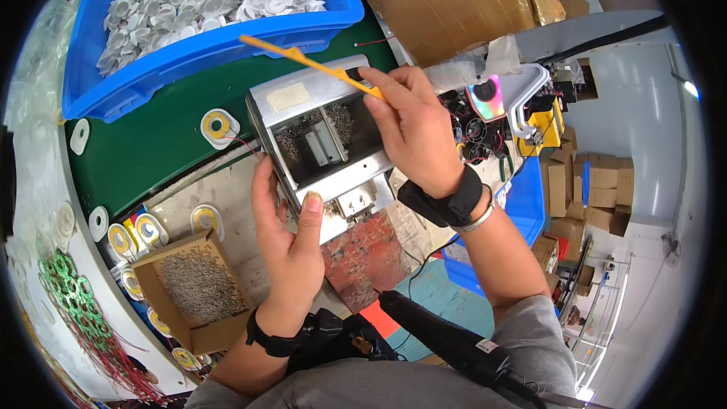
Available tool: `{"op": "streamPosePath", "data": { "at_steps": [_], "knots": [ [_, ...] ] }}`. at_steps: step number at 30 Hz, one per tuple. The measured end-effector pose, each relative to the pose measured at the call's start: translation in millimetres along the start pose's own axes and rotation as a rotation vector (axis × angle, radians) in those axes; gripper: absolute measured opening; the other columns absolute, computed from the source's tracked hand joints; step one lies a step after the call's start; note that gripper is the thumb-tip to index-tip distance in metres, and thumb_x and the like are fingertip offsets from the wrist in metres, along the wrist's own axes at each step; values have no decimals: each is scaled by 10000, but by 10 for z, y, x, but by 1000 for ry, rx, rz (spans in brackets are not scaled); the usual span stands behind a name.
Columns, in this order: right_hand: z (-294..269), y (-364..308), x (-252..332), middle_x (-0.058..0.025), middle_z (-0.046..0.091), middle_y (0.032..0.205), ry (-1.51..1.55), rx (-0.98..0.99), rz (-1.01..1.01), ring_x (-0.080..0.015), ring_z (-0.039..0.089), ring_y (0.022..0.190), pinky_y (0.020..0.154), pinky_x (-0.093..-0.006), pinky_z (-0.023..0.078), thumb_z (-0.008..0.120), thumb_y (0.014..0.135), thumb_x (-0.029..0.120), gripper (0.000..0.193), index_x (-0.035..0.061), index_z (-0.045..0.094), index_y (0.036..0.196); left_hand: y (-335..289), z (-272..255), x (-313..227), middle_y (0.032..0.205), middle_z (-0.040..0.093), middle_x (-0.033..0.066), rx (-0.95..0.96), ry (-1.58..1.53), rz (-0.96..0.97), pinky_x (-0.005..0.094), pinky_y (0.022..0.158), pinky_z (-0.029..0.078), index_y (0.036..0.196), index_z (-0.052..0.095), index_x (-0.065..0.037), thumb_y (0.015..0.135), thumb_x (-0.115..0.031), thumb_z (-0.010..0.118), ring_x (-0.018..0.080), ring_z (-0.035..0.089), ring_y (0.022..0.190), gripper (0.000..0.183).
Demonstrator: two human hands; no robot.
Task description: Manually assemble and test electronics components using specialized tools at a factory workbench.
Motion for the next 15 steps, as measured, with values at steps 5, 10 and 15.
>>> {"op": "streamPosePath", "data": {
  "at_steps": [5, 10, 15],
  "knots": [
    [71, 2, 51, -110, 521, 863, -46, 69, -27, -258, 551, 713, 612, -318, 456, 593, 784, 59, 297, 53, 584, 1082, -10, -8, 20, 1338, 288, 251, -27, -4, -33, 390, 1020, 235, 1286, 276, 40, 843, -151, 557, 338, 317, 1236, 558],
    [88, 40, 54, -113, 522, 869, -66, 128, -94, -266, 548, 713, 619, -316, 454, 579, 790, 38, 307, 50, 573, 1097, -21, 0, 39, 1322, 301, 275, -58, 28, -41, 407, 1011, 252, 1276, 291, 44, 821, -158, 574, 380, 327, 1223, 572],
    [134, -5, 21, -121, 519, 866, -12, 76, -87, -243, 533, 690, 616, -296, 444, 550, 807, 21, 302, 42, 565, 1109, -11, -47, 48, 1308, 316, 281, -53, 55, -24, 412, 991, 284, 1263, 307, 48, 818, -165, 577, 388, 357, 1200, 562]
  ]
}}
Point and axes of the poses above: each hand's wrist, its own y-axis towards the middle knuckle, its own z-axis out of the palm, x = y × z, the point moved 6 cm from there along y, towards the middle knuckle
